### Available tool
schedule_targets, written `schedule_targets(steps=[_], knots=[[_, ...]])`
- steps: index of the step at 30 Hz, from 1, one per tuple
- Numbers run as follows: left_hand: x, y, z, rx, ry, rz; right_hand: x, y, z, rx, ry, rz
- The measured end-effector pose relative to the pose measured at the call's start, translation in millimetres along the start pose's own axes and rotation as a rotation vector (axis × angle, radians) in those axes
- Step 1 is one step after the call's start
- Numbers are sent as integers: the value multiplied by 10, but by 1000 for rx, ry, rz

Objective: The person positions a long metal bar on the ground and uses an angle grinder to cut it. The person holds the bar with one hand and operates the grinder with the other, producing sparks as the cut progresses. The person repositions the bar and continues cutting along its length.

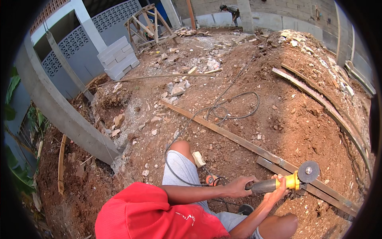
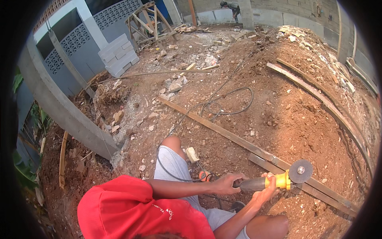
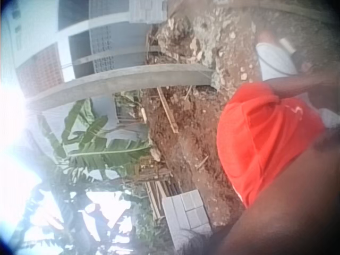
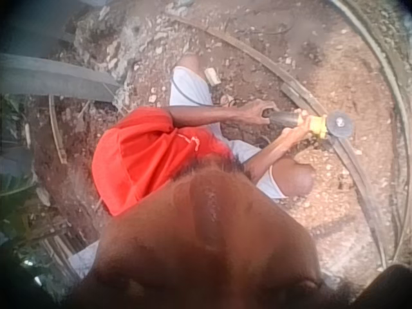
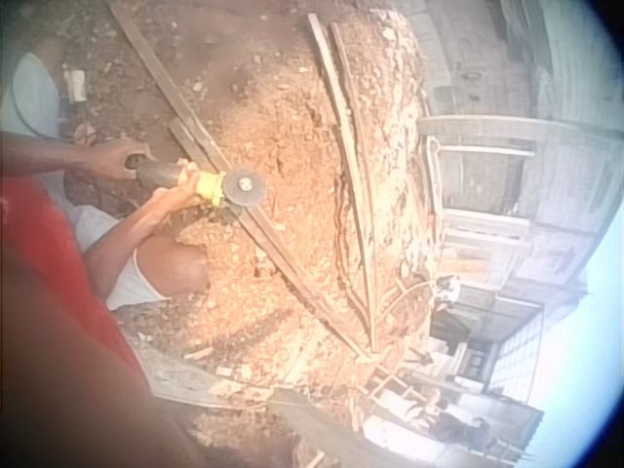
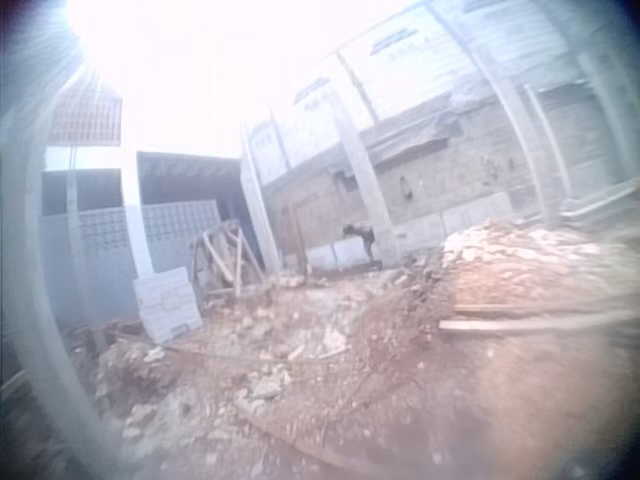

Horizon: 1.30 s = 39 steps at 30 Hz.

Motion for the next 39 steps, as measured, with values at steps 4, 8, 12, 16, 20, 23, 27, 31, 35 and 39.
schedule_targets(steps=[4,8,12,16,20,23,27,31,35,39], knots=[[-8,14,-9,4,-13,-19,-13,0,-19,16,-25,-19],[-22,18,-21,-8,-38,-50,-78,31,-63,29,-41,-31],[-22,10,-26,0,-34,-54,-75,32,-63,25,-20,-21],[-19,5,-41,11,-35,-41,-85,27,-77,22,-21,-29],[-3,-30,-35,8,-36,-57,4,6,-10,7,14,-29],[14,-44,-34,9,-30,-39,-73,30,-76,33,-11,-7],[7,-24,-29,-5,-34,-48,-113,36,-90,41,3,19],[16,-41,-16,-4,-35,-48,-1,13,-7,4,16,-10],[7,-22,-7,-8,-32,-56,16,-1,12,1,22,-6],[4,-26,-14,0,-38,-53,-38,19,-38,9,-7,-15]])
Point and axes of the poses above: each hand's wrist, its own z-axis away from the middle knuckle, its own x-axis out of the palm, y = z × x, the point moved 2 cm from there along -z, towards the middle knuckle, and after that the axes turned 11 degrees about -z, right-handed, at the moved point
